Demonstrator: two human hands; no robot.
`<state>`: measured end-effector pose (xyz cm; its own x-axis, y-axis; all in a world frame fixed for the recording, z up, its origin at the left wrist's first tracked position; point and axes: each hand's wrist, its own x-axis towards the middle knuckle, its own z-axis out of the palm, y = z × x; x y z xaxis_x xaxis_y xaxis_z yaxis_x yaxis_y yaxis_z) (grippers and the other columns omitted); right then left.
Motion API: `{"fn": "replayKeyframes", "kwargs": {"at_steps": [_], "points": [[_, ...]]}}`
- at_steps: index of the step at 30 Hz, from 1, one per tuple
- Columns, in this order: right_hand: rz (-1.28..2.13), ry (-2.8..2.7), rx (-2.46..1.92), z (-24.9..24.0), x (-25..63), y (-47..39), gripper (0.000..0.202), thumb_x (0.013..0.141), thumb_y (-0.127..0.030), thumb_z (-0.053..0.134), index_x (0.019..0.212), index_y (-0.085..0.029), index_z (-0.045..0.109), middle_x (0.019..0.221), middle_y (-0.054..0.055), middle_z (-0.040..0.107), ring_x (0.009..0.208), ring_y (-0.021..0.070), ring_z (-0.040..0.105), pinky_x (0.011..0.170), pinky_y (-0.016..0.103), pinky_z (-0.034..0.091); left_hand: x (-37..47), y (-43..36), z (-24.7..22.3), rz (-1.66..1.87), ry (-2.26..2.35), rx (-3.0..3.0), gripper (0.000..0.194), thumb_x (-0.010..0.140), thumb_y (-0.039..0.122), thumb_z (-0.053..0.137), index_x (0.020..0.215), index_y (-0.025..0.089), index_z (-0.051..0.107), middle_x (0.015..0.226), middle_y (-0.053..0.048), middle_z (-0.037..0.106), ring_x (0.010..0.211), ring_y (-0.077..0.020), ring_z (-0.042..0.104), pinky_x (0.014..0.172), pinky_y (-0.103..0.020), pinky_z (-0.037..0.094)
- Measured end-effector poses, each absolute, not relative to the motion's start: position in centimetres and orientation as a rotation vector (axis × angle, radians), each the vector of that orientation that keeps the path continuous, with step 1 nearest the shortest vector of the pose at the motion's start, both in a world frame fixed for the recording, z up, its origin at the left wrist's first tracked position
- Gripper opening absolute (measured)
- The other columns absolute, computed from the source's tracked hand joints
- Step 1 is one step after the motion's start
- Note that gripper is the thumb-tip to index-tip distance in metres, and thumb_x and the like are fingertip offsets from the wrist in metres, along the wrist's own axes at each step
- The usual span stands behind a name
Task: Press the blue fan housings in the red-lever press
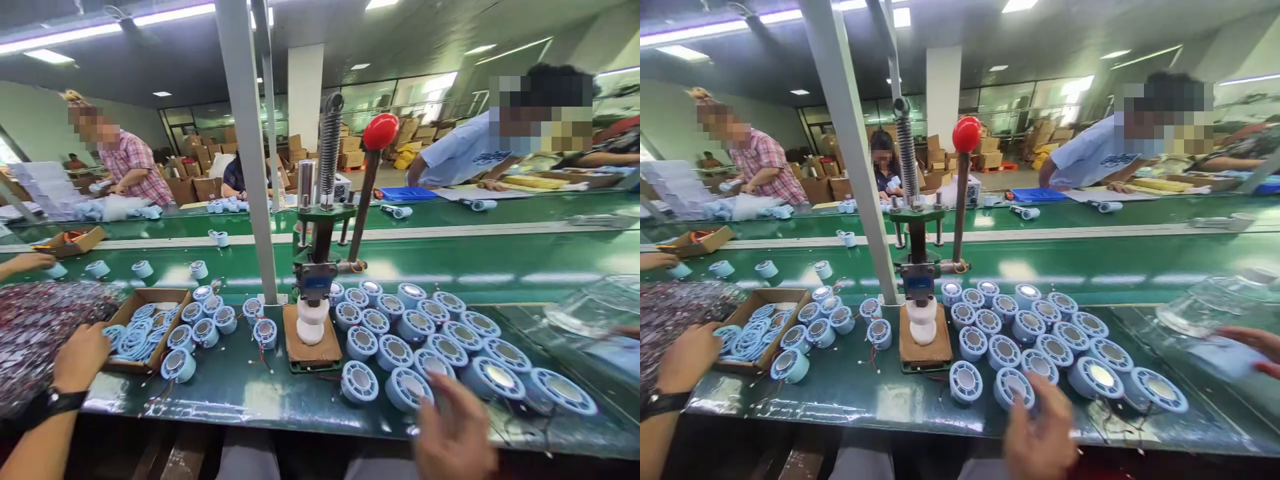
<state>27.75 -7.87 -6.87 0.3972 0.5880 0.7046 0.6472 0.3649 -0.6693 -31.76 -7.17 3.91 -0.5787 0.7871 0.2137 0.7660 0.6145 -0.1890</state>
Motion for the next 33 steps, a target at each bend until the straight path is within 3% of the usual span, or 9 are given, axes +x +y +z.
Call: {"fn": "replayKeyframes", "kwargs": {"at_steps": [2,4,7,10,16,22,28,33], "points": [[0.122,-1.562,-1.055,-6.1,20.6,-7.5,0.031,0.091,-0.020,0.051,0.121,-0.021,0.058,0.115,0.011,0.063,0.109,0.0261,0.062,0.094,0.043,0.052,-31.1,-7.1,4.4,0.113,-2.548,-1.275,0.034,0.092,0.016,0.036,0.101,0.014,0.069,0.086,-0.007,0.063,0.078,-0.0210,0.064,0.065,-0.025,0.043],[0.260,-1.784,-0.957,-5.9,14.4,-6.1,0.040,0.092,-0.014,0.044,0.130,-0.022,0.054,0.129,0.013,0.057,0.118,0.0248,0.060,0.095,0.040,0.054,-30.8,-7.1,4.5,0.085,-2.511,-1.286,0.035,0.094,0.018,0.036,0.103,0.013,0.070,0.090,-0.010,0.066,0.080,-0.0227,0.065,0.066,-0.027,0.045],[0.335,-1.873,-1.063,-6.3,8.1,-3.2,0.051,0.089,-0.012,0.043,0.140,-0.017,0.049,0.147,0.021,0.040,0.135,0.0349,0.046,0.100,0.052,0.052,-30.7,-7.3,4.7,-0.011,-2.449,-1.288,0.038,0.094,0.020,0.037,0.115,0.011,0.068,0.101,-0.015,0.068,0.082,-0.0251,0.067,0.068,-0.030,0.048],[0.342,-1.900,-1.081,-7.4,5.8,-1.7,0.043,0.086,-0.010,0.049,0.125,-0.018,0.062,0.144,0.021,0.044,0.133,0.0388,0.047,0.100,0.057,0.050,-30.5,-7.6,5.2,-0.126,-2.388,-1.267,0.039,0.094,0.019,0.037,0.118,0.011,0.067,0.109,-0.016,0.068,0.091,-0.0263,0.067,0.077,-0.033,0.051],[0.411,-1.958,-0.978,-9.4,8.7,-4.5,0.027,0.088,-0.013,0.048,0.103,-0.024,0.068,0.132,0.014,0.055,0.118,0.0286,0.061,0.094,0.045,0.057,-23.7,-9.5,2.8,-0.796,-1.990,-1.456,0.031,0.093,0.025,0.044,0.103,0.015,0.072,0.099,-0.012,0.068,0.093,-0.0250,0.066,0.088,-0.036,0.053],[0.450,-1.926,-0.924,-9.6,14.2,-7.5,0.024,0.091,-0.021,0.054,0.110,-0.027,0.067,0.130,0.009,0.058,0.116,0.0233,0.063,0.091,0.033,0.058,-8.2,-11.1,-4.6,-1.091,-1.840,-2.317,0.037,0.088,0.006,0.043,0.096,0.024,0.074,0.088,-0.006,0.067,0.090,-0.0191,0.065,0.084,-0.031,0.055],[0.536,-1.896,-0.949,-9.6,17.2,-8.4,0.022,0.091,-0.023,0.059,0.112,-0.024,0.066,0.129,0.010,0.060,0.118,0.0232,0.063,0.094,0.032,0.057,-5.2,-10.1,-4.2,-1.036,-2.122,-2.659,0.065,0.066,-0.003,0.046,0.121,0.025,0.066,0.125,-0.008,0.062,0.124,-0.0235,0.054,0.108,-0.042,0.047],[0.511,-1.844,-0.955,-9.1,16.5,-8.6,0.024,0.090,-0.023,0.059,0.113,-0.023,0.065,0.127,0.010,0.062,0.116,0.0217,0.064,0.094,0.031,0.056,-5.7,-8.8,-4.2,-0.778,-2.167,-2.669,0.070,0.074,0.010,0.060,0.141,0.027,0.050,0.149,-0.008,0.050,0.137,-0.0284,0.043,0.115,-0.054,0.037]]}}
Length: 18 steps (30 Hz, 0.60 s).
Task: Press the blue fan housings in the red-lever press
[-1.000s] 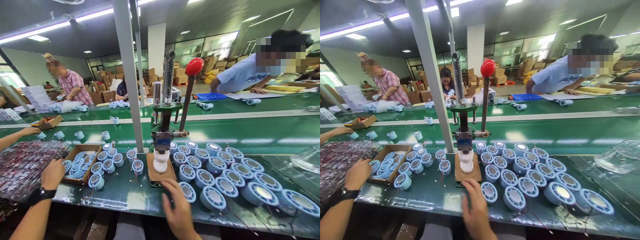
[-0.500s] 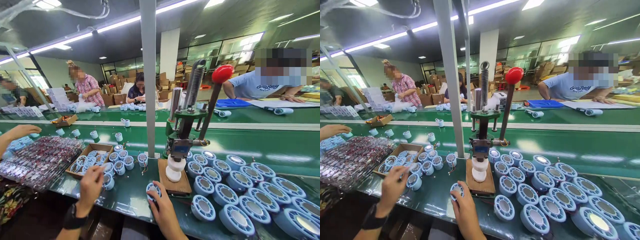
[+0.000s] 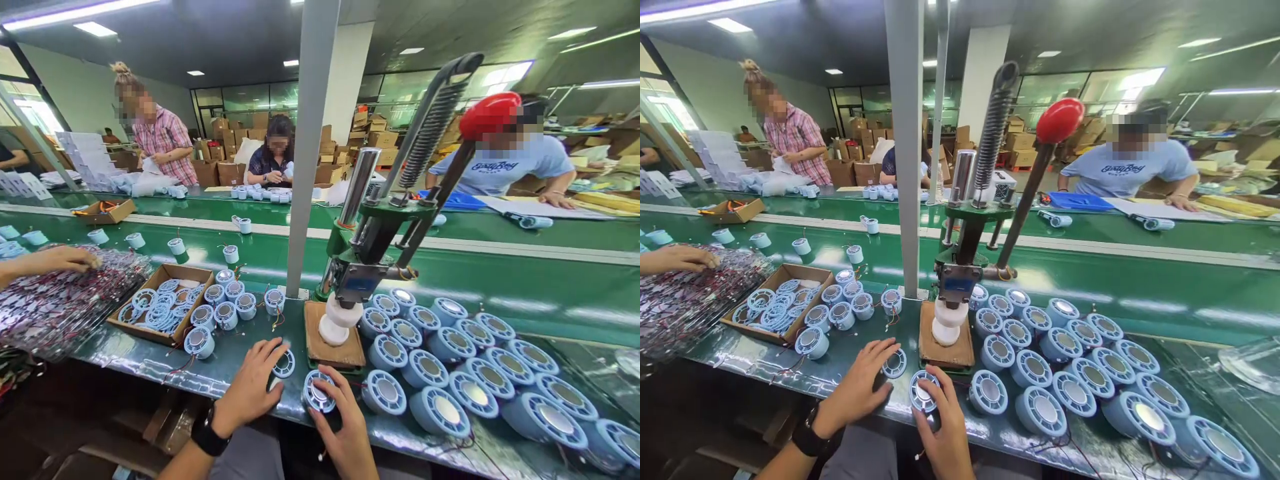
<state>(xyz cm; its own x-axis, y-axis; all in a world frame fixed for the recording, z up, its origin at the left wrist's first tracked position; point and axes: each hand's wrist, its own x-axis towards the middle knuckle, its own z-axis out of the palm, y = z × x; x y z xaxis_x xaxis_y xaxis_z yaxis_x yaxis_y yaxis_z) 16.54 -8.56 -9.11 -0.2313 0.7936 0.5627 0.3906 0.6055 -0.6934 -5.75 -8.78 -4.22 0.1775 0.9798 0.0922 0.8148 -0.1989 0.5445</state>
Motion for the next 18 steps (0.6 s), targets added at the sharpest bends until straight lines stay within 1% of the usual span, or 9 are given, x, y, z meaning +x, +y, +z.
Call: {"fn": "replayKeyframes", "kwargs": {"at_steps": [2,5,6,8,11,13,18], "points": [[0.467,-1.822,-0.964,-9.2,16.2,-8.6,0.028,0.090,-0.022,0.058,0.118,-0.023,0.062,0.128,0.009,0.062,0.117,0.0211,0.063,0.095,0.031,0.056,-5.3,-8.3,-4.5,0.617,1.748,2.079,0.066,0.078,0.015,0.064,0.141,0.026,0.050,0.144,-0.009,0.055,0.133,-0.0291,0.046,0.113,-0.055,0.039],[0.382,-1.783,-1.028,-10.0,15.8,-8.7,0.042,0.089,-0.024,0.059,0.130,-0.022,0.053,0.126,0.009,0.064,0.116,0.0217,0.064,0.095,0.034,0.057,-4.0,-8.2,-4.1,0.759,1.799,1.923,0.063,0.082,0.019,0.065,0.142,0.024,0.049,0.132,-0.010,0.064,0.124,-0.0275,0.056,0.109,-0.049,0.045],[0.362,-1.771,-1.059,-10.3,15.7,-8.8,0.046,0.089,-0.024,0.059,0.134,-0.021,0.050,0.125,0.009,0.065,0.114,0.0218,0.065,0.094,0.034,0.057,-3.4,-8.4,-3.8,0.796,1.765,1.894,0.065,0.082,0.021,0.065,0.144,0.024,0.046,0.132,-0.010,0.065,0.123,-0.0270,0.057,0.108,-0.047,0.046],[0.337,-1.749,-1.107,-11.0,15.5,-8.9,0.051,0.087,-0.022,0.056,0.137,-0.020,0.046,0.124,0.010,0.066,0.111,0.0218,0.067,0.090,0.034,0.059,-2.0,-8.9,-3.1,0.800,1.628,1.944,0.070,0.082,0.022,0.066,0.148,0.025,0.042,0.137,-0.010,0.061,0.125,-0.0268,0.057,0.109,-0.046,0.046],[0.316,-1.723,-1.127,-11.6,15.3,-8.9,0.056,0.082,-0.016,0.049,0.138,-0.019,0.045,0.127,0.011,0.065,0.112,0.0218,0.067,0.089,0.033,0.059,0.0,-9.7,-2.5,0.726,1.499,2.077,0.074,0.078,0.015,0.066,0.148,0.025,0.042,0.145,-0.009,0.056,0.130,-0.0281,0.053,0.113,-0.048,0.043],[0.320,-1.714,-1.120,-11.6,15.2,-8.9,0.061,0.079,-0.013,0.047,0.139,-0.019,0.044,0.129,0.011,0.064,0.113,0.0216,0.066,0.091,0.033,0.059,1.0,-9.9,-2.4,0.719,1.529,2.066,0.077,0.076,0.010,0.065,0.148,0.025,0.042,0.144,-0.008,0.056,0.131,-0.0285,0.052,0.114,-0.049,0.042],[0.362,-1.687,-1.069,-11.3,15.1,-8.9,0.065,0.077,-0.010,0.049,0.142,-0.018,0.043,0.130,0.011,0.063,0.114,0.0209,0.066,0.091,0.032,0.059,2.0,-9.5,-2.4,0.760,1.636,1.911,0.077,0.070,0.004,0.063,0.143,0.025,0.048,0.138,-0.007,0.060,0.129,-0.0281,0.052,0.113,-0.048,0.042]]}}
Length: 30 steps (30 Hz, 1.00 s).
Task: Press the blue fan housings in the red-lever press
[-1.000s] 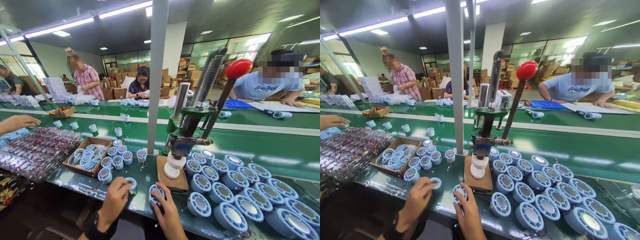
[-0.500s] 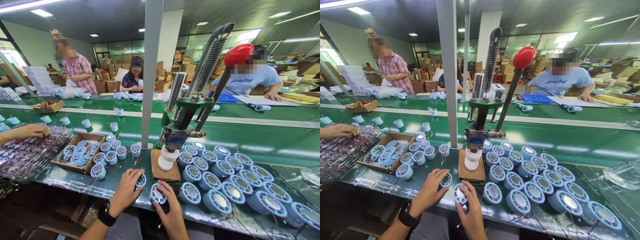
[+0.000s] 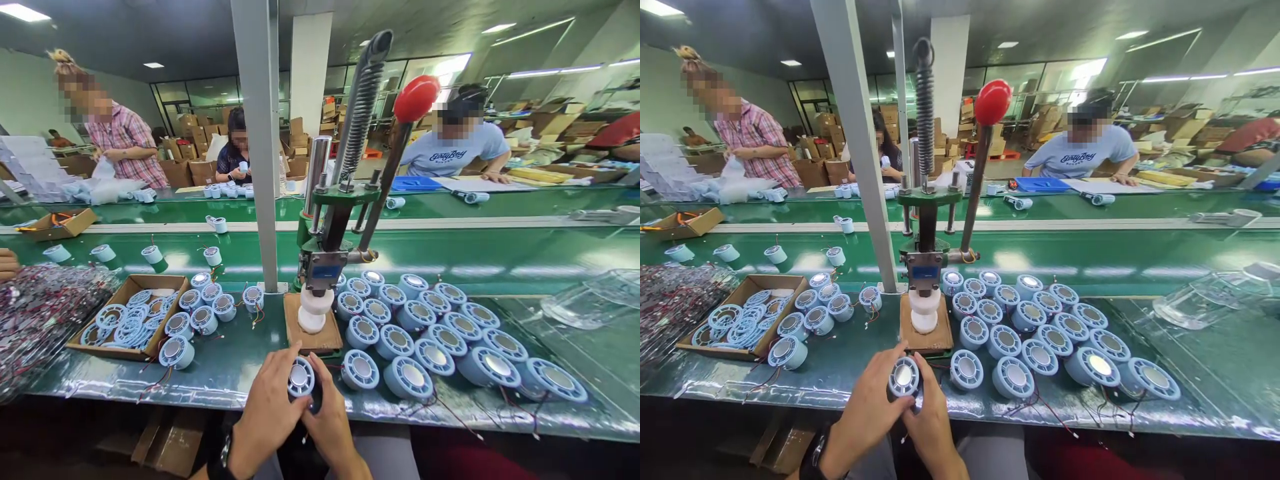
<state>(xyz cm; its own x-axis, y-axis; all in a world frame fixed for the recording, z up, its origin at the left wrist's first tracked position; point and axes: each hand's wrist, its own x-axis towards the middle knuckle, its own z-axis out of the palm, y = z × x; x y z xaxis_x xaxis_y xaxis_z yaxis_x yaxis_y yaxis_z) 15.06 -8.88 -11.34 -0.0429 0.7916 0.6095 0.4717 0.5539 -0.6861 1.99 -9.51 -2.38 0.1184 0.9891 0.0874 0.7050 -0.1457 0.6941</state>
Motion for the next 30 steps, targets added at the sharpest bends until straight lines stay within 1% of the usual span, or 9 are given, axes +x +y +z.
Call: {"fn": "replayKeyframes", "kwargs": {"at_steps": [7,10,15,17,19,22,25,28,30], "points": [[0.426,-1.676,-1.071,-11.2,15.2,-8.9,0.070,0.078,-0.010,0.053,0.145,-0.019,0.039,0.131,0.012,0.062,0.116,0.0221,0.065,0.094,0.034,0.058,2.7,-9.4,-1.9,0.804,1.691,1.722,0.075,0.066,0.002,0.064,0.137,0.025,0.055,0.122,-0.006,0.063,0.120,-0.0270,0.055,0.108,-0.045,0.043],[0.471,-1.681,-1.078,-11.4,15.1,-8.9,0.072,0.079,-0.010,0.053,0.148,-0.019,0.035,0.130,0.013,0.062,0.117,0.0221,0.064,0.095,0.035,0.057,3.0,-9.6,-2.8,0.921,1.682,1.606,0.074,0.065,0.002,0.063,0.134,0.028,0.056,0.126,-0.005,0.061,0.124,-0.0263,0.053,0.111,-0.045,0.040],[0.625,-1.945,-1.118,-9.3,16.3,-8.9,0.071,0.073,-0.002,0.045,0.143,-0.018,0.047,0.138,0.012,0.056,0.128,0.0230,0.056,0.106,0.038,0.051,3.6,-10.4,-5.8,1.094,1.614,1.498,0.062,0.076,0.015,0.059,0.137,0.023,0.051,0.138,-0.011,0.056,0.133,-0.0280,0.048,0.114,-0.048,0.036],[0.643,-2.154,-1.121,-5.9,18.0,-8.5,0.077,0.070,-0.001,0.048,0.144,-0.020,0.048,0.139,0.012,0.055,0.127,0.0250,0.057,0.103,0.038,0.053,3.7,-10.7,-6.6,1.099,1.581,1.491,0.057,0.081,0.023,0.057,0.137,0.020,0.051,0.142,-0.013,0.054,0.135,-0.0294,0.047,0.115,-0.050,0.036],[0.481,-2.260,-1.065,-0.4,20.2,-7.5,0.075,0.073,-0.005,0.054,0.145,-0.024,0.047,0.138,0.010,0.056,0.124,0.0269,0.059,0.100,0.039,0.056,3.4,-10.6,-6.6,1.058,1.601,1.467,0.057,0.078,0.028,0.061,0.134,0.019,0.053,0.140,-0.014,0.057,0.132,-0.0314,0.050,0.113,-0.050,0.037],[-0.041,-2.067,-0.943,11.2,23.1,-4.5,0.057,0.087,-0.017,0.058,0.142,-0.026,0.049,0.134,0.010,0.059,0.124,0.0274,0.057,0.102,0.046,0.053,2.2,-9.5,-4.7,1.004,1.630,1.446,0.056,0.067,0.025,0.069,0.122,0.020,0.062,0.124,-0.011,0.068,0.116,-0.0313,0.062,0.105,-0.047,0.044],[-0.383,-1.773,-0.877,22.6,23.9,0.7,0.041,0.088,-0.019,0.061,0.129,-0.019,0.059,0.126,0.010,0.062,0.121,0.0271,0.057,0.106,0.049,0.047,0.4,-6.8,-1.5,1.069,1.627,1.452,0.052,0.064,0.025,0.072,0.115,0.020,0.065,0.108,-0.007,0.074,0.099,-0.0276,0.067,0.094,-0.041,0.051],[-0.234,-1.616,-0.960,28.8,22.6,6.8,0.030,0.090,-0.012,0.054,0.119,-0.012,0.063,0.099,0.007,0.068,0.098,0.0205,0.066,0.096,0.042,0.051,-0.4,-3.0,0.7,1.196,1.641,1.469,0.051,0.061,0.026,0.076,0.111,0.019,0.066,0.103,-0.007,0.074,0.094,-0.0268,0.068,0.089,-0.039,0.051],[0.054,-1.593,-0.975,29.7,21.3,9.8,0.028,0.093,-0.008,0.040,0.103,-0.011,0.066,0.074,0.002,0.065,0.070,0.0140,0.066,0.074,0.030,0.055,0.2,-0.8,1.1,1.252,1.578,1.476,0.053,0.059,0.024,0.079,0.110,0.017,0.067,0.104,-0.008,0.074,0.094,-0.0269,0.068,0.089,-0.039,0.051]]}}
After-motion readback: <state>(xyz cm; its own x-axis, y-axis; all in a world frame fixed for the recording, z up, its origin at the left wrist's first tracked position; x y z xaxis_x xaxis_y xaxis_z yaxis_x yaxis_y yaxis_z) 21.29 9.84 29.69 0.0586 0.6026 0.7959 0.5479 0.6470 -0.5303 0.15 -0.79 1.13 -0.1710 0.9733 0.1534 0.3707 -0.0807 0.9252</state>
